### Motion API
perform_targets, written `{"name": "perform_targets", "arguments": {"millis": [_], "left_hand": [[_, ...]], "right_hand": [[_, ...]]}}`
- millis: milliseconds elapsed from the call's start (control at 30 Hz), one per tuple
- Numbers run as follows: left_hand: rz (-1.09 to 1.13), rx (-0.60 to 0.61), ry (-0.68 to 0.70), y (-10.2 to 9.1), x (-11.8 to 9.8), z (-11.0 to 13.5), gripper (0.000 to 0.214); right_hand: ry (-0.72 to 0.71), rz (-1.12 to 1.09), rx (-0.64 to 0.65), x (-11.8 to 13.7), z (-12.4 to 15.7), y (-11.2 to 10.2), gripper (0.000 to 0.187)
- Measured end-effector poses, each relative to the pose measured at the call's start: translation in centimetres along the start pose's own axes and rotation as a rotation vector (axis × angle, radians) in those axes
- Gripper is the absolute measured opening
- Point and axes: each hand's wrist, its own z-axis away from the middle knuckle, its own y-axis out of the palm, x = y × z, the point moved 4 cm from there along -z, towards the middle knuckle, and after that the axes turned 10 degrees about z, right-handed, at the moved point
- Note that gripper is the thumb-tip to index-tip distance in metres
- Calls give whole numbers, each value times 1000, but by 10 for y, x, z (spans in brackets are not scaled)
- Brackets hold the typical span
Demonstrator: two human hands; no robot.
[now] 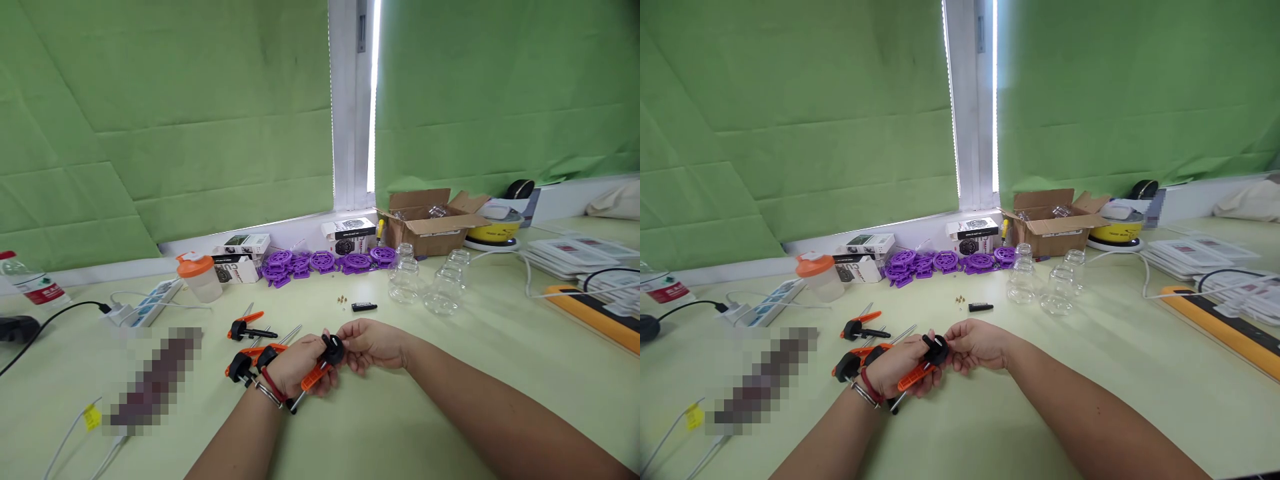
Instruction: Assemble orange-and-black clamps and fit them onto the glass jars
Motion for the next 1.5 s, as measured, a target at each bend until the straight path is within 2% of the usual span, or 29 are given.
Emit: {"name": "perform_targets", "arguments": {"millis": [167,400,500,567,667,767,867,933,1100,1300,1367,1433,1500], "left_hand": [[111,35,22,-4,-3,2,61],[159,140,52,-3,-7,6,63],[194,155,33,-7,-11,10,64],[255,151,91,-11,-18,14,63],[426,75,256,-20,-31,18,56],[612,-91,396,-29,-35,17,42],[701,-244,455,-35,-32,11,30],[735,-284,456,-38,-29,7,27],[777,-329,494,-43,-25,1,20],[737,-427,590,-51,-21,-4,14],[710,-446,593,-52,-20,-4,16],[662,-452,597,-50,-21,-3,21],[573,-423,606,-46,-23,-2,29]], "right_hand": [[-114,80,-84,3,0,-3,30],[-280,186,-89,13,-1,5,25],[-282,268,-165,9,-5,3,20],[-244,345,-261,2,-11,-1,15],[-141,547,-508,-6,-23,-9,8],[-82,885,-772,2,-37,-12,10],[21,1227,-861,17,-58,-8,12],[63,1297,-863,26,-70,-7,14],[78,1302,-832,31,-84,-7,8],[-6,1190,-793,30,-75,-11,7],[-48,1143,-798,34,-70,-12,16],[-94,1005,-782,40,-64,-13,31],[-136,690,-672,44,-57,-13,42]]}}
